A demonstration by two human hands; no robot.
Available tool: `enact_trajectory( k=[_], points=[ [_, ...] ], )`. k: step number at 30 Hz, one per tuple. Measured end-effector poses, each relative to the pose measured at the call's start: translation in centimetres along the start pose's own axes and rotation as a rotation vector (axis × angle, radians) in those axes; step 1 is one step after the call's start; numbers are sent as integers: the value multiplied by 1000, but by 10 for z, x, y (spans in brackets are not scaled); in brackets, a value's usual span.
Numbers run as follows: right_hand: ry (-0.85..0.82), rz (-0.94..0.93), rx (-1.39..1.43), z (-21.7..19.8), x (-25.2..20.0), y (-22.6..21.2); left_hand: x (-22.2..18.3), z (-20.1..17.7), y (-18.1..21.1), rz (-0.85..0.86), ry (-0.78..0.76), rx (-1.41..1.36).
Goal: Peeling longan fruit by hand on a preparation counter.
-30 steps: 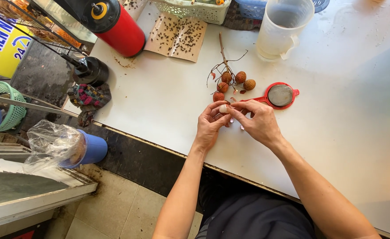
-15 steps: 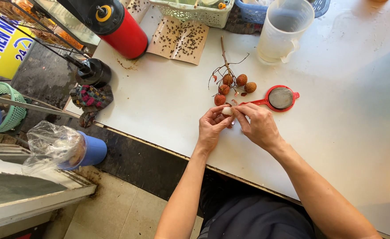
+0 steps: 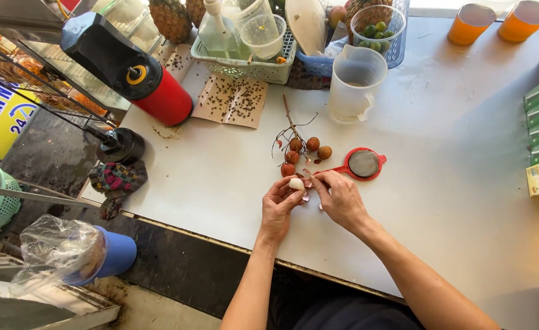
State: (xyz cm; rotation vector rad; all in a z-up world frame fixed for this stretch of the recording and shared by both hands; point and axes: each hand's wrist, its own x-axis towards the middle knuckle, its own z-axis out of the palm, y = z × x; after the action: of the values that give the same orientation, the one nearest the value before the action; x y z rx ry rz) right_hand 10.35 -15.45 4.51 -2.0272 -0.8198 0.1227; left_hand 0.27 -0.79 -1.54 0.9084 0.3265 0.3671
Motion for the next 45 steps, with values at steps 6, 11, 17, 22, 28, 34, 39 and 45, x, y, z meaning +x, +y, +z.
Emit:
enact_trajectory(
  k=[6,11,17,22,28,34,39,45],
  points=[
    [-53,20,95,-11,2,-5,-3,15,16,-16,-48,56],
    [-106,43,76,-23,4,-35,-4,7,0,72,-6,167],
    [-86,122,136,-17,5,-23,-5,6,1,60,-29,154],
    [-134,270,224,-19,5,-18,-5,2,3,24,-101,0],
    [-136,291,229,-18,3,-18,-6,10,12,-55,-59,-91],
    [-160,174,173,-18,3,-33,-4,8,3,42,-20,86],
    [-132,-4,142,-14,-1,-26,-4,3,0,30,-30,79],
    [-95,-124,96,-10,-4,-14,-4,4,1,-2,-24,61]
  ],
)
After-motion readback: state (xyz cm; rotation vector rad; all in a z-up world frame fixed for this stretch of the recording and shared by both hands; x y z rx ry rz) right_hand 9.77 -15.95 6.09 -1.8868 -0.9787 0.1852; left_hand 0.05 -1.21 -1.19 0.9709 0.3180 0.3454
